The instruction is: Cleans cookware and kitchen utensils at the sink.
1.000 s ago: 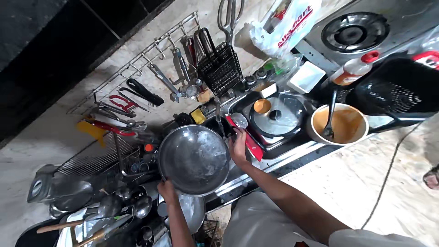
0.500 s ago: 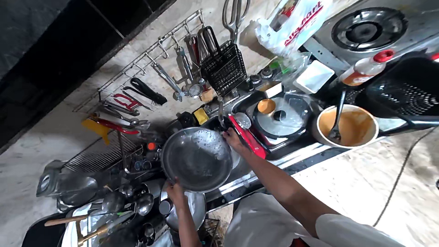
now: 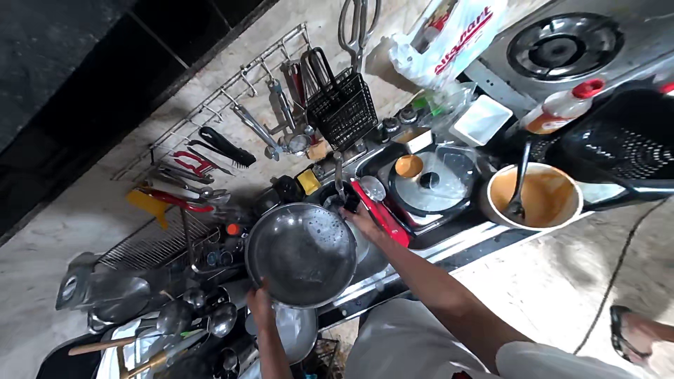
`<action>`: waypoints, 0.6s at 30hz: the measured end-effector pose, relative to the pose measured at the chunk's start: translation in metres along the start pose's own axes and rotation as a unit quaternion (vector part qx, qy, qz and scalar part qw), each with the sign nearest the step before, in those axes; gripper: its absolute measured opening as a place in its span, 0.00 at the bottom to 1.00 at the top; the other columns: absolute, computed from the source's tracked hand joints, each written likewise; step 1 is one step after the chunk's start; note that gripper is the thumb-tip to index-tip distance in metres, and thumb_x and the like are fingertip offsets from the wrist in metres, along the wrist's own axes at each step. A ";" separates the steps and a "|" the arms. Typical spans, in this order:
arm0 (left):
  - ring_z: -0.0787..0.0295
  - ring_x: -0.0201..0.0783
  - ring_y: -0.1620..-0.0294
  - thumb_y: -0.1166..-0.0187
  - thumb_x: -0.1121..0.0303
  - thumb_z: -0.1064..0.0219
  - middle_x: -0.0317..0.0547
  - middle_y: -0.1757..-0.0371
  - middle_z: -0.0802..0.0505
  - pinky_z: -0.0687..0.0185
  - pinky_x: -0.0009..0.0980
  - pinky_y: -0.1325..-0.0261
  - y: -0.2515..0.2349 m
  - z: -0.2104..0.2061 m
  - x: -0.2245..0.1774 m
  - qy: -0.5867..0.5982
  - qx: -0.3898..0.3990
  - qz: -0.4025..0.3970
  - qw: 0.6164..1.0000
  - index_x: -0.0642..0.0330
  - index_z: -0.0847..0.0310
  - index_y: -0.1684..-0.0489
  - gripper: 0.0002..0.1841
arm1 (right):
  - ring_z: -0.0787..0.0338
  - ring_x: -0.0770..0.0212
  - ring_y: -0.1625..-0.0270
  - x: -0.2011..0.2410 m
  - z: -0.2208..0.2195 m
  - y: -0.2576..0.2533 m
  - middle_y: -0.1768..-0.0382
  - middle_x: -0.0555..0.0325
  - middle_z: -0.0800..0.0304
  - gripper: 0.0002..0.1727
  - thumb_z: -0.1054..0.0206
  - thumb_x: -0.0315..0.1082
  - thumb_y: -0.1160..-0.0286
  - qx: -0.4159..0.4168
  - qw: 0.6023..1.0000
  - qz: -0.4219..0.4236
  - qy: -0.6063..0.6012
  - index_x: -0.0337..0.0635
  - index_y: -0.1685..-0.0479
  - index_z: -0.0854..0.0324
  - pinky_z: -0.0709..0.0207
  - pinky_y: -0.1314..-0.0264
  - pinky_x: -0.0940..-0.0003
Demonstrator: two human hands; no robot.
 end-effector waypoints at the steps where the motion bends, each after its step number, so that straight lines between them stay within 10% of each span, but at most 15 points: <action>1: 0.13 0.47 0.56 0.15 0.60 0.33 0.62 0.52 0.10 0.15 0.48 0.52 -0.005 0.001 0.000 -0.005 0.007 -0.001 1.000 0.73 0.18 0.43 0.20 | 0.10 0.55 0.35 0.007 0.003 0.007 0.34 0.44 0.13 0.37 0.24 0.36 0.25 -0.009 1.000 0.018 0.017 0.37 0.17 0.36 0.12 0.33 0.56; 18: 0.13 0.47 0.51 0.13 0.59 0.35 0.61 0.50 0.10 0.17 0.49 0.45 -0.050 -0.090 -0.034 -0.069 0.161 -0.041 0.984 0.72 0.17 0.43 0.20 | 0.09 0.56 0.43 0.098 0.085 0.091 0.47 0.47 0.10 0.27 0.23 0.31 0.28 -0.078 0.979 0.186 -0.005 0.31 0.33 0.28 0.13 0.34 0.59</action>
Point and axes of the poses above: each hand's wrist, its own y-axis away from the middle knuckle, its own z-axis out of the back of the hand, x = y × z, the point moved 9 cm from there along -y, towards the middle knuckle
